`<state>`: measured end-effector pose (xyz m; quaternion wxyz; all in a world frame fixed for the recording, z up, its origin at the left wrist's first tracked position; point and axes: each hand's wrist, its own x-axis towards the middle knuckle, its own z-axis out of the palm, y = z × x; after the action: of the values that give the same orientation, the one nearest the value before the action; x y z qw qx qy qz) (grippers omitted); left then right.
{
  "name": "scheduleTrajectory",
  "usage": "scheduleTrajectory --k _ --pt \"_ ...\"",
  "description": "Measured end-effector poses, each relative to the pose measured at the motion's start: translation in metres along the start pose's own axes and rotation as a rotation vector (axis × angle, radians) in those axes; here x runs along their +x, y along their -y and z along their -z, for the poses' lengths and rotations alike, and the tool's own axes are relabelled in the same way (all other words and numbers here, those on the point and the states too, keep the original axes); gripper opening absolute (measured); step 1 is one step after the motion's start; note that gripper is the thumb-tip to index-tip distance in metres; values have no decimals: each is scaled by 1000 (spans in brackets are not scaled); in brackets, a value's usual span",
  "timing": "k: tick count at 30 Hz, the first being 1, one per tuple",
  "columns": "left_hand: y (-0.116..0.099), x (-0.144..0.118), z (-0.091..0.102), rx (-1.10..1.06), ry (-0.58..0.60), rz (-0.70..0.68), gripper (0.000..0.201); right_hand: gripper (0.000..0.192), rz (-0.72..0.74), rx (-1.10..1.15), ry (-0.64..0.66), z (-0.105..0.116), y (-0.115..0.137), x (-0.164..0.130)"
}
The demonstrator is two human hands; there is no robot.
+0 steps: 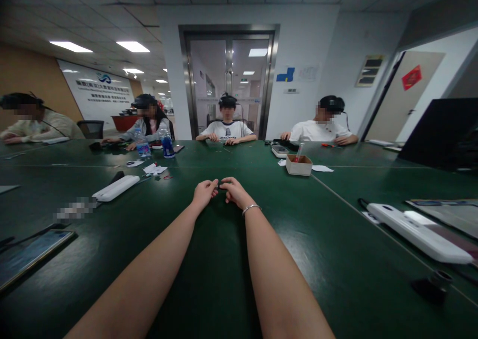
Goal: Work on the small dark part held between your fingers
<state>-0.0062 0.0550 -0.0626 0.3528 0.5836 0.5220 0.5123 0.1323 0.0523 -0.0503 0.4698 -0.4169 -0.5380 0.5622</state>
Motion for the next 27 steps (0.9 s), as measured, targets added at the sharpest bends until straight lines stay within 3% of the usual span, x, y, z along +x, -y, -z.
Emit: scheduleTrajectory --k 12,16,20,27 --pt "3 3 1 30 -25 20 35 13 -49 1 22 0 2 0" --pt "2 2 1 31 -11 25 35 31 -55 -2 3 0 3 -2" --pt "1 1 2 31 -8 24 35 13 -50 -4 34 0 2 0" --pt "0 1 1 35 -7 32 34 14 -67 -20 -9 1 -1 3"
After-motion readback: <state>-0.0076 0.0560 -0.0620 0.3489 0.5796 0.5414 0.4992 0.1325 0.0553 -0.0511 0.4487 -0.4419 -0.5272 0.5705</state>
